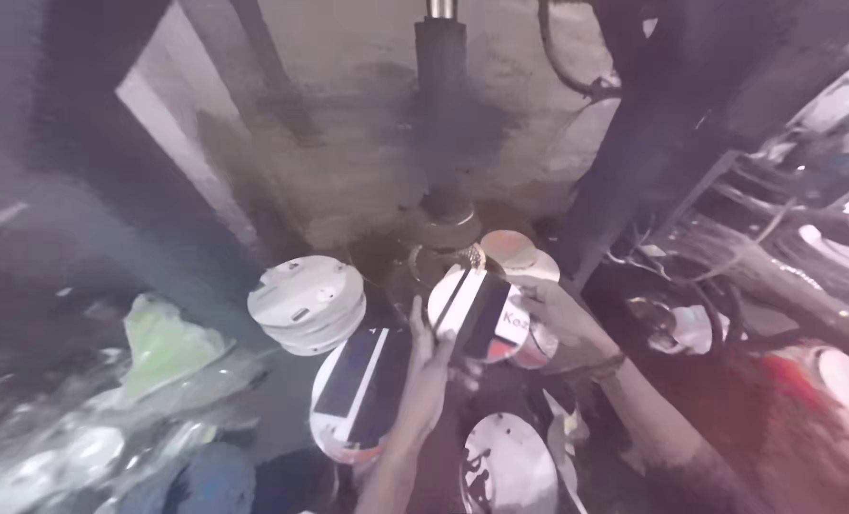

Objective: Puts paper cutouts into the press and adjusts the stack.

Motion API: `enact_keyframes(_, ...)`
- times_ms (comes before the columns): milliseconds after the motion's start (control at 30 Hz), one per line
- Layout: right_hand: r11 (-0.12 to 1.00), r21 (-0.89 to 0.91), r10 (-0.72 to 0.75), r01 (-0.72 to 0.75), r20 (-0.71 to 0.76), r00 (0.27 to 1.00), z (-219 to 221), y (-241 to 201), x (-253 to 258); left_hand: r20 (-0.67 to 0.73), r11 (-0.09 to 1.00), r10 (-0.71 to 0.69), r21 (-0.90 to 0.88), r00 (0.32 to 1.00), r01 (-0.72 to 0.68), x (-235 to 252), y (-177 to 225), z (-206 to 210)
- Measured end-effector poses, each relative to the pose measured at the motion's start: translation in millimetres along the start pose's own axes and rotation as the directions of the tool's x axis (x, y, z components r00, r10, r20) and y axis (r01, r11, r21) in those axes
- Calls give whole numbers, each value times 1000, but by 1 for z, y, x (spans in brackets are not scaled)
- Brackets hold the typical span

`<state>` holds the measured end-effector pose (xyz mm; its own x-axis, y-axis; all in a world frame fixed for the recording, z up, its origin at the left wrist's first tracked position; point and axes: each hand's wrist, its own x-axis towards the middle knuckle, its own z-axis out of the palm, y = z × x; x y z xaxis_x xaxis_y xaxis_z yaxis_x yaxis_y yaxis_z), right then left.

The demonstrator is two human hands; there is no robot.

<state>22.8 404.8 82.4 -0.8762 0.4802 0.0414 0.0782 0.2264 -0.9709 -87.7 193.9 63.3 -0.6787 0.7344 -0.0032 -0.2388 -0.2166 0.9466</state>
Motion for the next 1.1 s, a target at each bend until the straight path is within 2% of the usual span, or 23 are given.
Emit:
enact_keyframes(100,997,-22,73,-78,-162,984,0,3,51,-9,994,36,-104,999,-37,-3,-9,-8)
enact_keyframes(233,980,-194,22,-49,-139,990,0,9,107,56,994,98,-44,994,-96,-42,-20,-28)
enact_keyframes(400,938,-329,57,-106,-156,986,7,-1,123,83,1000,13,9,996,-14,-89,-22,-49)
enact_keyframes(567,907,-422,-65,7,-124,990,2,9,124,97,999,3,-39,995,1,-106,-23,-59)
enact_keyframes(633,911,-410,-27,-47,-173,984,2,4,110,105,999,9,-38,994,-5,-109,-21,-60)
enact_keyframes(667,916,-401,-54,-36,-211,976,-1,7,107,116,999,10,-46,993,-4,-112,-20,-61)
enact_keyframes(767,922,-365,-246,131,-289,925,-8,7,61,197,998,37,-58,980,-26,-122,-20,-67)
enact_keyframes(833,940,-254,-283,227,-211,935,-1,3,2,242,1000,29,-18,970,-26,-129,-23,-74)
enact_keyframes(900,971,-137,-192,195,36,981,17,8,-65,237,1000,-18,-6,971,20,-137,-29,-80)
enact_keyframes(967,969,-212,-64,125,272,960,43,32,-114,213,998,-56,-3,975,57,-140,-40,-87)
enact_keyframes(1000,941,-327,18,84,298,954,58,47,-131,188,997,-73,14,979,72,-142,-45,-88)
enact_keyframes(1033,894,-447,88,33,248,965,74,63,-146,159,996,-84,43,984,78,-143,-50,-90)
enact_keyframes(1100,763,-624,247,-170,37,968,99,88,-159,118,987,-92,142,989,75,-144,-55,-90)
